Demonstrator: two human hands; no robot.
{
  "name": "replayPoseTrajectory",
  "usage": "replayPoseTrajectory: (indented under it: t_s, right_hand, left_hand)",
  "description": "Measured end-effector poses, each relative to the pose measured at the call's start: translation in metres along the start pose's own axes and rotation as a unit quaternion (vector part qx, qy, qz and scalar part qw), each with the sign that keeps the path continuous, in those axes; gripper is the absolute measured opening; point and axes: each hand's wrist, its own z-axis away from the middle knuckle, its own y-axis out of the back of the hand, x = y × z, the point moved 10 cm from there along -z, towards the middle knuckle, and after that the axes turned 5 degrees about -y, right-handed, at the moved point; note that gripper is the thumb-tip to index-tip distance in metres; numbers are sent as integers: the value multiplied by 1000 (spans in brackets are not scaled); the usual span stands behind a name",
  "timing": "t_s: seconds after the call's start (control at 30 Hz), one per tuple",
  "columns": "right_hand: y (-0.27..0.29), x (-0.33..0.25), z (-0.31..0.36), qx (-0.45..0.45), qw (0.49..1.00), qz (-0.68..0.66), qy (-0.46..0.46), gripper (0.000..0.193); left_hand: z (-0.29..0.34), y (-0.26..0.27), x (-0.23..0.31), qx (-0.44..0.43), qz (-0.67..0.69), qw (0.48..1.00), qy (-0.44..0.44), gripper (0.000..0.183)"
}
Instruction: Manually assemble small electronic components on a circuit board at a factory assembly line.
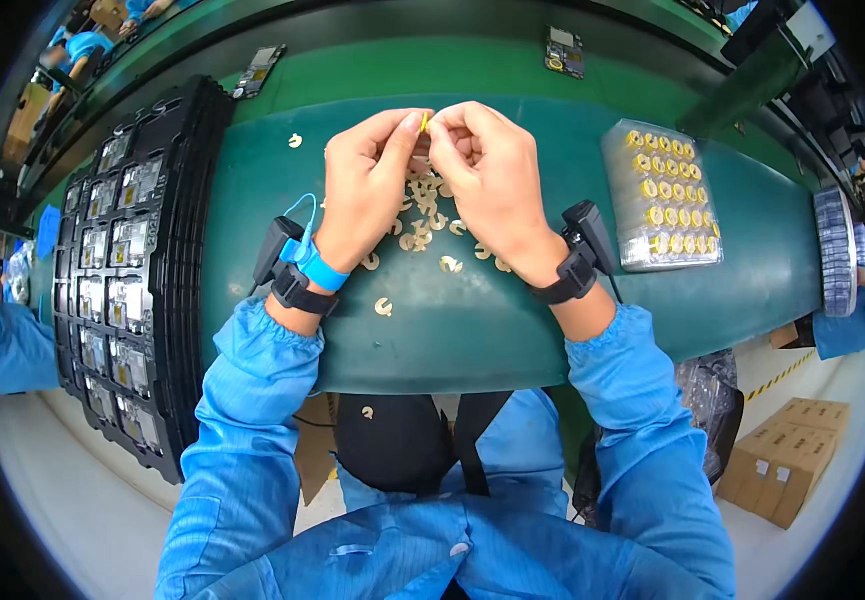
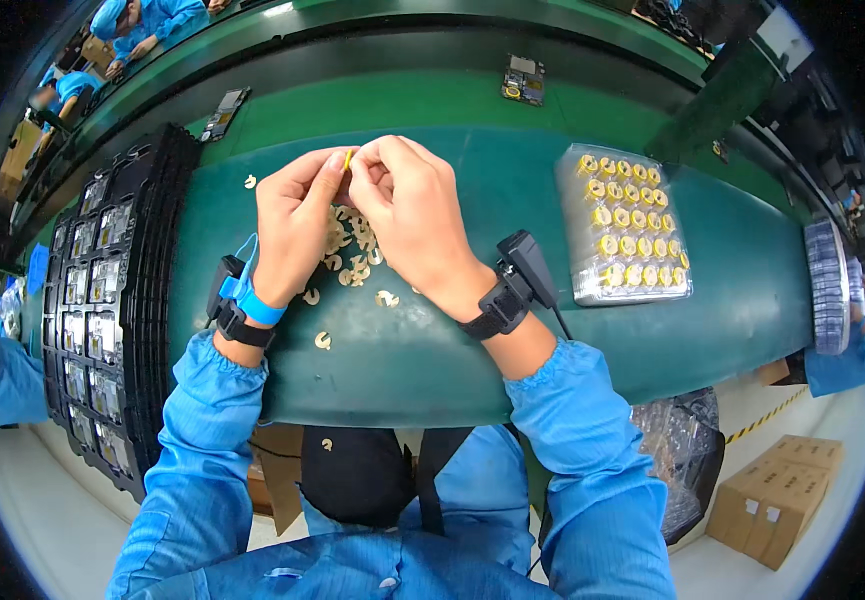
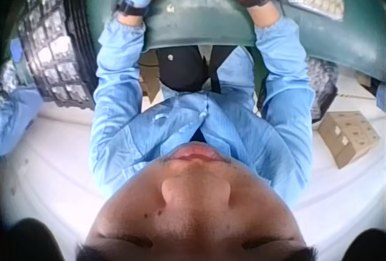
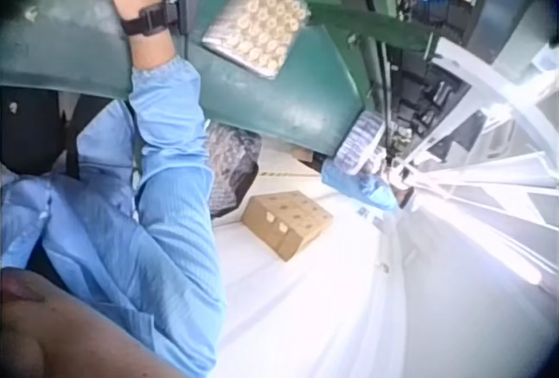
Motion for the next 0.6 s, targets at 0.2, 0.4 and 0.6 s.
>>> replayPoseTrajectory:
  t_s: [0.2,0.4,0.6]
  right_hand:
    - [-2,16,-1,-2,996,-78,-41,8]
    - [0,11,0,-2,998,-56,-14,7]
    - [4,19,-5,3,997,-70,-43,9]
  left_hand:
    - [-2,-8,7,-79,85,993,18,33]
    - [-2,-4,0,-67,59,996,18,30]
    - [-3,11,0,13,91,996,4,28]
